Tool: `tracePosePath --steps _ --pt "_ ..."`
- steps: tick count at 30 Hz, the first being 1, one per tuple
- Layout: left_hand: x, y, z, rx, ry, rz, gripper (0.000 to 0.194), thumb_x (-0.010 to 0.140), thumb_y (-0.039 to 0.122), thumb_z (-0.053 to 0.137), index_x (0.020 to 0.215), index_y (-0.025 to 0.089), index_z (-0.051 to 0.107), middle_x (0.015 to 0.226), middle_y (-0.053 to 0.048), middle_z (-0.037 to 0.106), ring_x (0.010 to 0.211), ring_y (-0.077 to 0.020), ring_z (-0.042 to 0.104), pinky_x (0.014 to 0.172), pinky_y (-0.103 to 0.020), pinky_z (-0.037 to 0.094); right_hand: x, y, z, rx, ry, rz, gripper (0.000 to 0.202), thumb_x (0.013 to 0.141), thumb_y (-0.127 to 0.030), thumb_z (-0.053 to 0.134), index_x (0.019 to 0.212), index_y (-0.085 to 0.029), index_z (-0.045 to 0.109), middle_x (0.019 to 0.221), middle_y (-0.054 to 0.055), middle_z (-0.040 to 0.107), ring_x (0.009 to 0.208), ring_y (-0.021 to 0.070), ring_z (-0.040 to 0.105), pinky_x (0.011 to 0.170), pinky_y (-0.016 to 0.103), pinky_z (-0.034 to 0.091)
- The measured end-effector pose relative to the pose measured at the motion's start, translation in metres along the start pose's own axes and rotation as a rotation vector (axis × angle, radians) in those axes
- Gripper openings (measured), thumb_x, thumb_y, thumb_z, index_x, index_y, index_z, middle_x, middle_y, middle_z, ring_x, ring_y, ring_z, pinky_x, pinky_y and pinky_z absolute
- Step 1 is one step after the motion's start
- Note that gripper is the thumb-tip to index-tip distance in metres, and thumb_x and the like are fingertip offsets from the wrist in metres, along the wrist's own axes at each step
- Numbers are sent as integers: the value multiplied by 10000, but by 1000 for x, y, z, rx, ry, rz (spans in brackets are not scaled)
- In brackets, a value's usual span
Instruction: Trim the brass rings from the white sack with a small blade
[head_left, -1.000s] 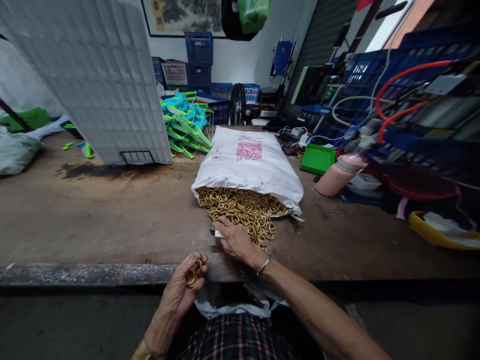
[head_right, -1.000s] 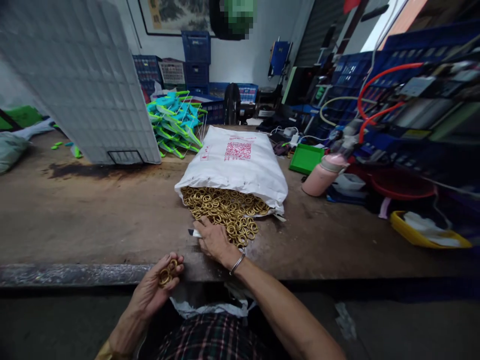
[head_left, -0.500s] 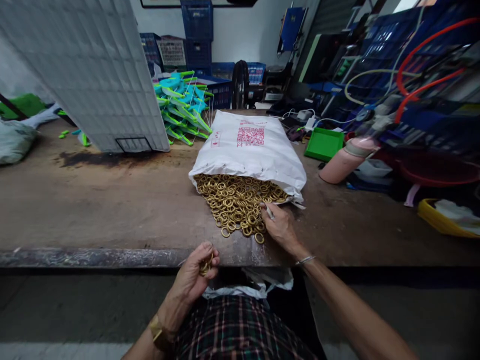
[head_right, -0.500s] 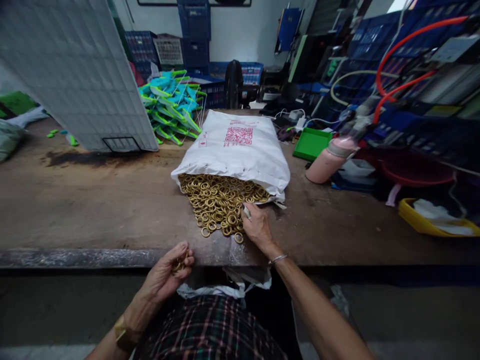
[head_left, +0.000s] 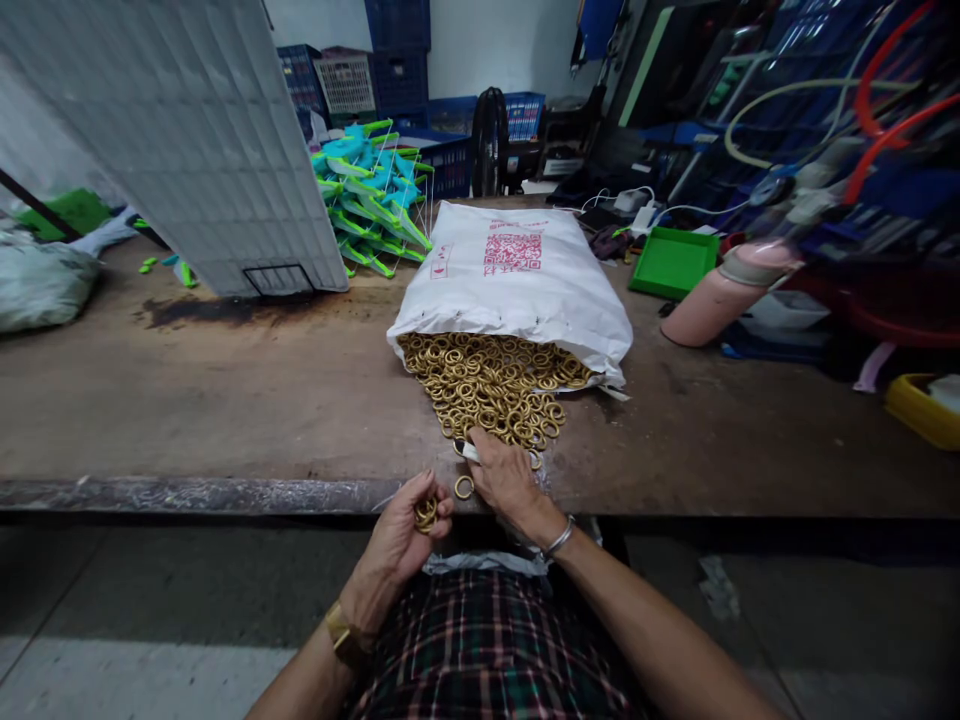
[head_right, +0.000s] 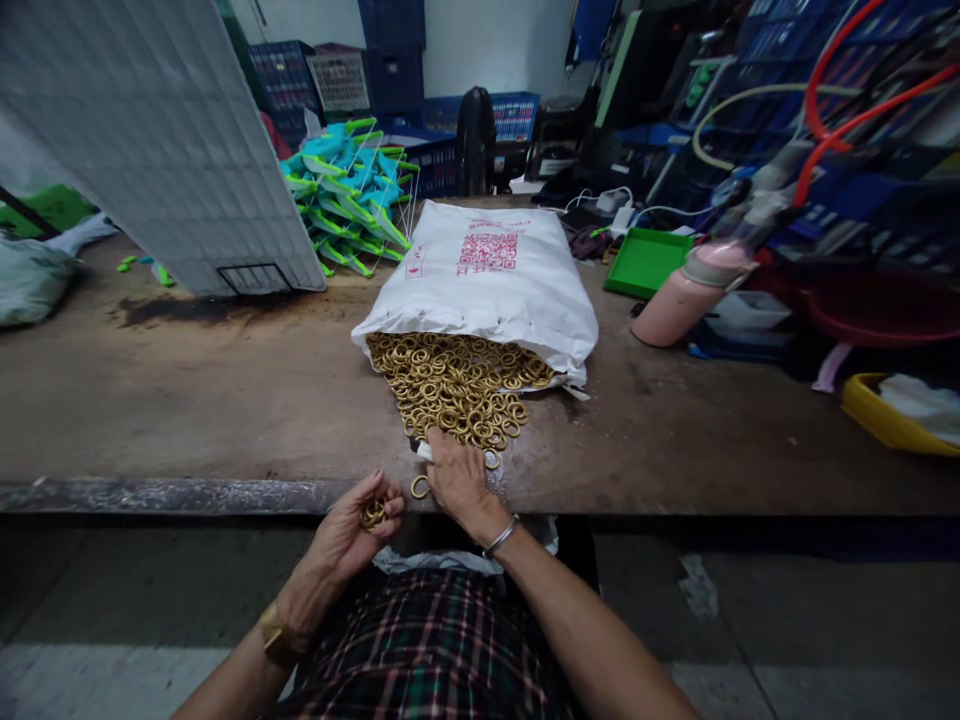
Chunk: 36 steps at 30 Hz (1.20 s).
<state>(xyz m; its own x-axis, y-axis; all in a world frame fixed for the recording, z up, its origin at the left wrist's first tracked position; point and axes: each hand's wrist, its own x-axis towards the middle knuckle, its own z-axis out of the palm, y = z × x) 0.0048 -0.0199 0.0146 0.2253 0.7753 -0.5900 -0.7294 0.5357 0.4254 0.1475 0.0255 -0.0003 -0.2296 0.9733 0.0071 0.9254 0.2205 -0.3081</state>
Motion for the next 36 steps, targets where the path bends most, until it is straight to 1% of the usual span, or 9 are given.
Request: tracePosePath --steps 5,11,14,17,20,27,30,32,36 --pt "-2 0 -3 46 11 7 242 640 253 700 655 128 493 616 -4 528 513 -70 482 366 -128 253 10 1 2 -17 49 1 149 802 -183 423 881 -207 547 840 38 657 741 163 590 585 245 306" --pt "-5 7 -8 16 73 54 264 622 258 707 672 138 477 581 23 498 460 -48 444 360 -122 232 -6 14 2 171 117 -132 316 789 -176 462 1104 -197 481 921 43 651 801 164 590 665 237 364" --pt "-4 10 -11 24 76 102 272 624 271 705 693 148 471 571 39 481 446 -41 430 360 -124 237 -22 12 1 183 73 -210 257 815 -242 485 1068 -200 504 987 57 630 857 171 579 695 249 376" --pt "-2 11 -11 42 66 112 288 622 283 705 697 154 458 560 51 464 436 -34 416 362 -123 236 -29 3 -3 71 -31 -181 240 829 -311 492 1046 -214 525 1009 62 608 807 180 575 637 265 358" --pt "-2 7 -9 85 68 118 309 620 303 705 696 159 442 559 59 456 429 -30 408 361 -122 229 -26 -2 -7 43 -94 -155 210 830 -302 490 1022 -226 528 985 46 599 788 170 565 611 257 329" --pt "-4 -8 -6 392 87 230 315 657 404 659 753 179 460 549 69 466 417 -42 395 353 -136 246 -23 6 1 57 -71 -129 169 814 -221 453 968 -189 513 841 40 620 703 162 546 578 256 281" --pt "-3 -13 -2 510 106 215 351 670 437 634 871 193 480 532 75 472 397 -52 393 345 -143 256 -25 10 4 144 -42 -103 167 794 -174 441 947 -187 506 764 25 616 647 151 536 569 247 285" --pt "-1 -15 2 553 101 196 384 674 446 626 928 197 482 531 75 477 388 -56 394 342 -147 261 -26 11 3 265 -1 -80 125 805 -205 433 911 -190 500 722 15 595 629 145 521 573 238 304" --pt "4 -18 6 568 43 155 344 679 452 620 860 182 508 521 73 456 374 -44 366 343 -146 248 -30 9 -1 525 36 -71 143 838 -316 399 824 -196 476 658 -8 525 594 132 473 567 229 338"
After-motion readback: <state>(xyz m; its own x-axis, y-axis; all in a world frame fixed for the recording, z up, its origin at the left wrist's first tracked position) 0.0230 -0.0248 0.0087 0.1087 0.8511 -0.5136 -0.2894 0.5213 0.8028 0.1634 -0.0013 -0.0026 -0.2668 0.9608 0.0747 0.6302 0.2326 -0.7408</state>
